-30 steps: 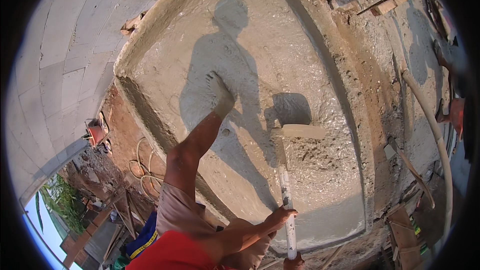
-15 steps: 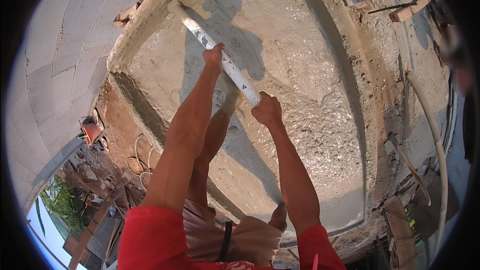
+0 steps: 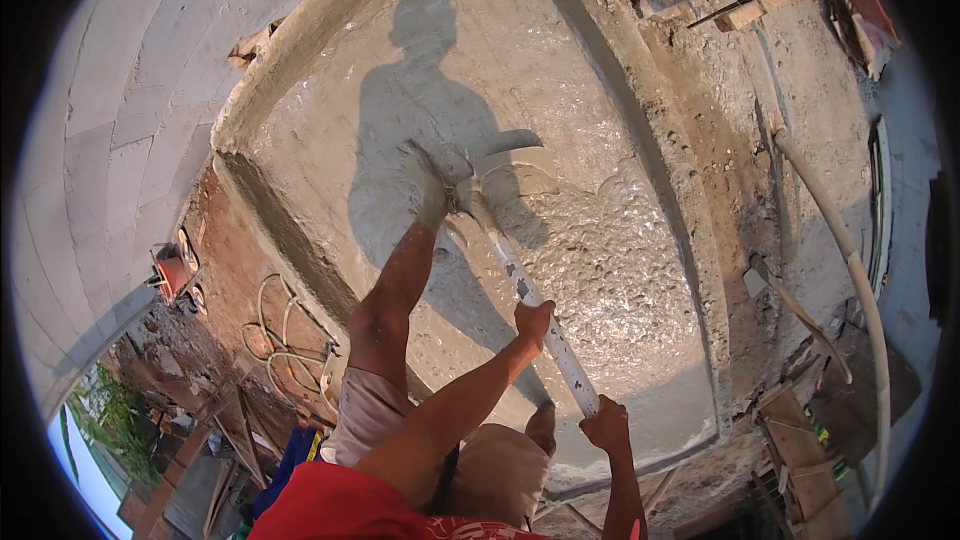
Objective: The person uses a long straightedge to level wet concrete on a rectangular slab, then scoops excess concrete into a basin and smooths the surface. The person also uses a hoe to scrape and level the ground adjacent to the slab.
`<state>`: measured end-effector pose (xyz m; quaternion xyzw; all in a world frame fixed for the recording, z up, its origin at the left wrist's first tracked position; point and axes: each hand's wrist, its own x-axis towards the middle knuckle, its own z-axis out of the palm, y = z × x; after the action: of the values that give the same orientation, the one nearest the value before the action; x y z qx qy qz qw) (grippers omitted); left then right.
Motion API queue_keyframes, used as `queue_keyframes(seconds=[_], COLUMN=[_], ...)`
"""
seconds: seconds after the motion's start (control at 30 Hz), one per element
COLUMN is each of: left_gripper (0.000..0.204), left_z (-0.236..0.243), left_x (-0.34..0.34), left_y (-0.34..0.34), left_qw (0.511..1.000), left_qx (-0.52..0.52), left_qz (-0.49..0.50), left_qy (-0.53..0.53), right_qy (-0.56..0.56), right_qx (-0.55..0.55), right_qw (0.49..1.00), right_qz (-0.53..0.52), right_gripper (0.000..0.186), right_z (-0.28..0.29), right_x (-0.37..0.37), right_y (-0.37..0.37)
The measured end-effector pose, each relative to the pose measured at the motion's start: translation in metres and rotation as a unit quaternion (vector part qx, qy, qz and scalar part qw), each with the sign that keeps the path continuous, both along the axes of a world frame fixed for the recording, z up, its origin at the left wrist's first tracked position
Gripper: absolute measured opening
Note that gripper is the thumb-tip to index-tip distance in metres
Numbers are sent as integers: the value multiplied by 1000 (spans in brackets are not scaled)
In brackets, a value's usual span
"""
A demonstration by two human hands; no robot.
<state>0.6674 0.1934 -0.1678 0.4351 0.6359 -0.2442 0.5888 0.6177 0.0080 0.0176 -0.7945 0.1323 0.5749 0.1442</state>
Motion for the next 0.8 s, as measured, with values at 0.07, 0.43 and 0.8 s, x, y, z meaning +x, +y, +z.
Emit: queue_keyframes(seconds=[0.07,0.43,0.8], left_gripper=[27,23,17], left_z=[26,91,-17], left_x=[-59,-98,191], left_y=[-45,-5,356], left_qw=[997,979,967], left_qx=[-68,-142,30], left_qz=[-21,144,136], left_qy=[30,13,-213], right_qy=[36,50,-196], right_qx=[-57,-98,170], right_qw=[998,991,966], right_qz=[-18,-71,13], right_gripper=[41,46,41], right_z=[39,90,-68], right_x=[-61,-134,178], right_y=[-32,12,312])
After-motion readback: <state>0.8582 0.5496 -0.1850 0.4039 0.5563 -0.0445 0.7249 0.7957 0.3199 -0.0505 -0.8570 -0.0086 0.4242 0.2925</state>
